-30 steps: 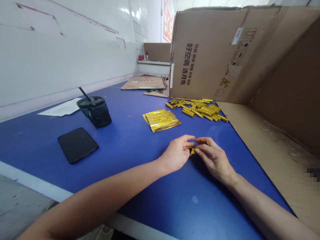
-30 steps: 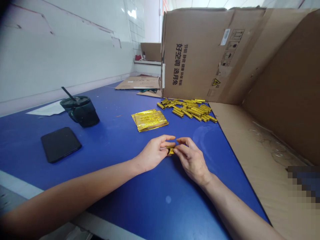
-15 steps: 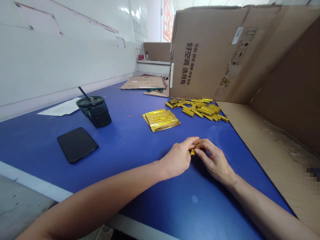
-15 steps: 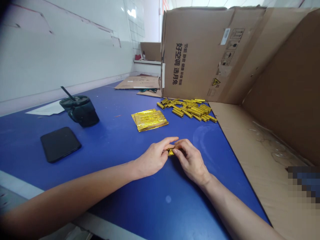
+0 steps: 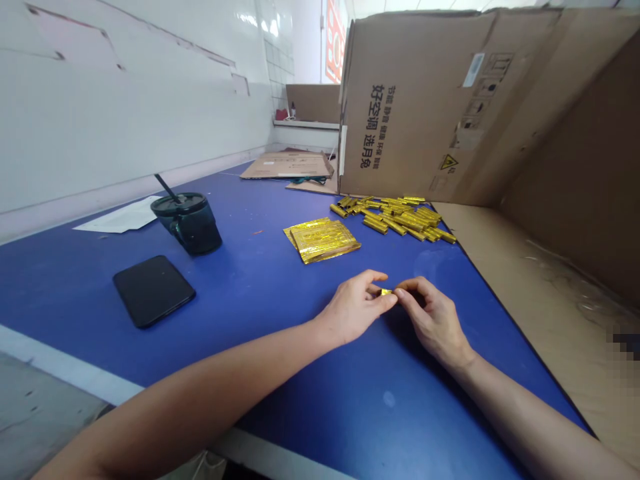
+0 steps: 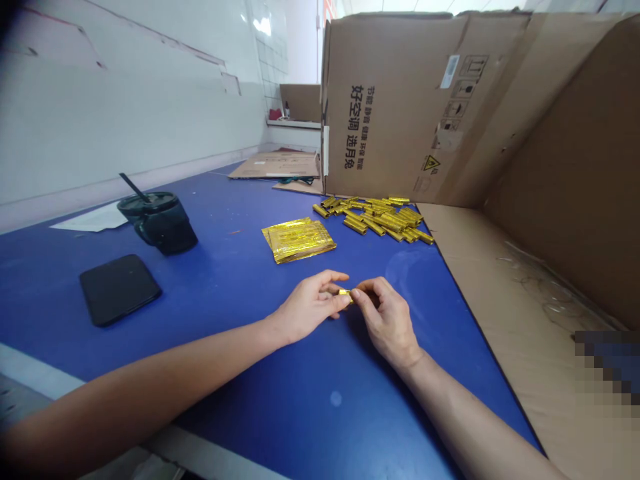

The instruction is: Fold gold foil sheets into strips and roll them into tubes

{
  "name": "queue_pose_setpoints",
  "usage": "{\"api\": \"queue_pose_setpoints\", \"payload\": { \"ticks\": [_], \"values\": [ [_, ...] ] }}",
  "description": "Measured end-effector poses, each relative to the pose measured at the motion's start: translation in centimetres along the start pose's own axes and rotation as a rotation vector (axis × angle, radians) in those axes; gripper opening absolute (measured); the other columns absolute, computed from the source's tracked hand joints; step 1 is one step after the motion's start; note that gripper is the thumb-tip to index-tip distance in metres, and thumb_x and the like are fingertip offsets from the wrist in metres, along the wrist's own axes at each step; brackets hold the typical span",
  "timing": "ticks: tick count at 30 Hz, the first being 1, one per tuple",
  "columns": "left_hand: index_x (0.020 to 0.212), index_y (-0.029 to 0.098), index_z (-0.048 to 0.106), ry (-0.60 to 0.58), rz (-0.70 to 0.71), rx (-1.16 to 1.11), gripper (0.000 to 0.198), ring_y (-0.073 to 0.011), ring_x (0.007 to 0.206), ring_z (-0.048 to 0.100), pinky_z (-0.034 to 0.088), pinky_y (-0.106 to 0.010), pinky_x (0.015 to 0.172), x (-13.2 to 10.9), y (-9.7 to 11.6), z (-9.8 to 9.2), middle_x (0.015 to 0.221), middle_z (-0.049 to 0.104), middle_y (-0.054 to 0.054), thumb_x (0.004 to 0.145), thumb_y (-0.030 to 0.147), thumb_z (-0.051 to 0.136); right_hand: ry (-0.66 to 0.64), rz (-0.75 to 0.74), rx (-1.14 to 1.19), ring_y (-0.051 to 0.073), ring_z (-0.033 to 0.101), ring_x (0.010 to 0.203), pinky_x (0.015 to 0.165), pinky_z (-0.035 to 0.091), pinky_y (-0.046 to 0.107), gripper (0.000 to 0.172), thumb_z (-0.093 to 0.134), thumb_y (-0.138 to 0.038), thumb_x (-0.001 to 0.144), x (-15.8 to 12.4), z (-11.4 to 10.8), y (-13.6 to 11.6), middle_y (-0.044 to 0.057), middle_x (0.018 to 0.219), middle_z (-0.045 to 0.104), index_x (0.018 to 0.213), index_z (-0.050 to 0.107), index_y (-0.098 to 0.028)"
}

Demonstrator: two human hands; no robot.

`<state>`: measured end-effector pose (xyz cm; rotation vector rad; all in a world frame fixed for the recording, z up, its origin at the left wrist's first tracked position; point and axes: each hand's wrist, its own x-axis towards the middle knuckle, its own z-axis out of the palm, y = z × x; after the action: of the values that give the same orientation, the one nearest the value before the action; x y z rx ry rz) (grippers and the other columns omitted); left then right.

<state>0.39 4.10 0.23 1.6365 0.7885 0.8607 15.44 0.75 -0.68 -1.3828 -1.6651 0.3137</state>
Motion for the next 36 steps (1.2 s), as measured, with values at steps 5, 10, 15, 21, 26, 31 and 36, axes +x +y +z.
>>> {"api": "queue_pose_setpoints", "payload": {
  "ticks": [5,10,15,21,26,31,36],
  "values": [
    [0.084,0.009,0.056,0.009,-0.107,-0.173,0.012,-0.0103,0.062,0.058,0.049,-0.025,0.059,0.67,0.0,-0.06,0.068,0.058,-0.003,0.075,0.014,0.05,-0.019,-0.087,0.005,0.015,0.053,0.07,0.064,0.043,0.027,0.014,0.048,-0.03,0.08,-0.19,0.07,-0.49,0.004,0.079,0.057,0.083,0.055,-0.019],
    [0.084,0.01,0.056,0.093,-0.058,-0.219,0.014,-0.009,0.066,0.056,0.049,-0.024,0.062,0.83,0.28,-0.14,0.076,0.058,-0.003,0.072,0.007,0.051,-0.059,0.01,0.076,0.016,0.055,0.072,0.065,0.044,0.027,0.019,0.048,-0.034,0.08,-0.09,0.15,-0.22,0.004,0.081,0.061,0.088,0.056,-0.018],
    [0.084,0.011,0.055,0.082,-0.081,-0.226,0.015,-0.0096,0.063,0.055,0.047,-0.021,0.054,0.66,0.3,-0.18,0.072,0.058,-0.002,0.07,0.015,0.056,-0.051,-0.025,0.07,0.015,0.054,0.07,0.063,0.042,0.026,0.017,0.05,-0.033,0.079,-0.18,0.19,-0.34,0.003,0.078,0.059,0.084,0.058,-0.018],
    [0.076,0.011,0.057,0.067,-0.08,-0.222,0.006,-0.0093,0.063,0.056,0.046,-0.021,0.056,0.55,0.22,-0.05,0.067,0.058,-0.001,0.07,0.013,0.054,-0.035,-0.001,0.078,0.014,0.053,0.063,0.058,0.042,0.025,0.018,0.047,-0.032,0.08,-0.14,0.23,-0.67,0.002,0.07,0.059,0.076,0.058,-0.018],
    [0.075,0.012,0.055,0.051,-0.158,-0.189,0.009,-0.01,0.057,0.058,0.044,-0.021,0.052,0.49,0.03,0.07,0.063,0.058,-0.001,0.072,0.02,0.056,-0.022,-0.027,0.058,0.013,0.051,0.06,0.057,0.04,0.025,0.019,0.046,-0.03,0.081,-0.21,0.23,-0.65,0.002,0.066,0.057,0.072,0.058,-0.017],
    [0.071,0.011,0.052,0.092,-0.245,-0.273,0.007,-0.0084,0.054,0.057,0.044,-0.019,0.051,0.51,0.34,0.17,0.061,0.056,0.0,0.075,0.016,0.051,-0.022,-0.037,0.076,0.014,0.054,0.063,0.059,0.042,0.026,0.018,0.047,-0.031,0.08,-0.4,0.36,-0.44,0.002,0.07,0.059,0.075,0.059,-0.018],
    [0.075,0.011,0.053,0.093,-0.14,-0.276,0.003,-0.0076,0.057,0.056,0.043,-0.018,0.052,0.48,0.36,0.17,0.065,0.057,-0.001,0.072,0.011,0.053,-0.052,0.006,0.141,0.015,0.056,0.067,0.06,0.045,0.026,0.016,0.05,-0.032,0.078,-0.29,0.5,-0.28,0.003,0.076,0.061,0.084,0.059,-0.019]
  ]
}}
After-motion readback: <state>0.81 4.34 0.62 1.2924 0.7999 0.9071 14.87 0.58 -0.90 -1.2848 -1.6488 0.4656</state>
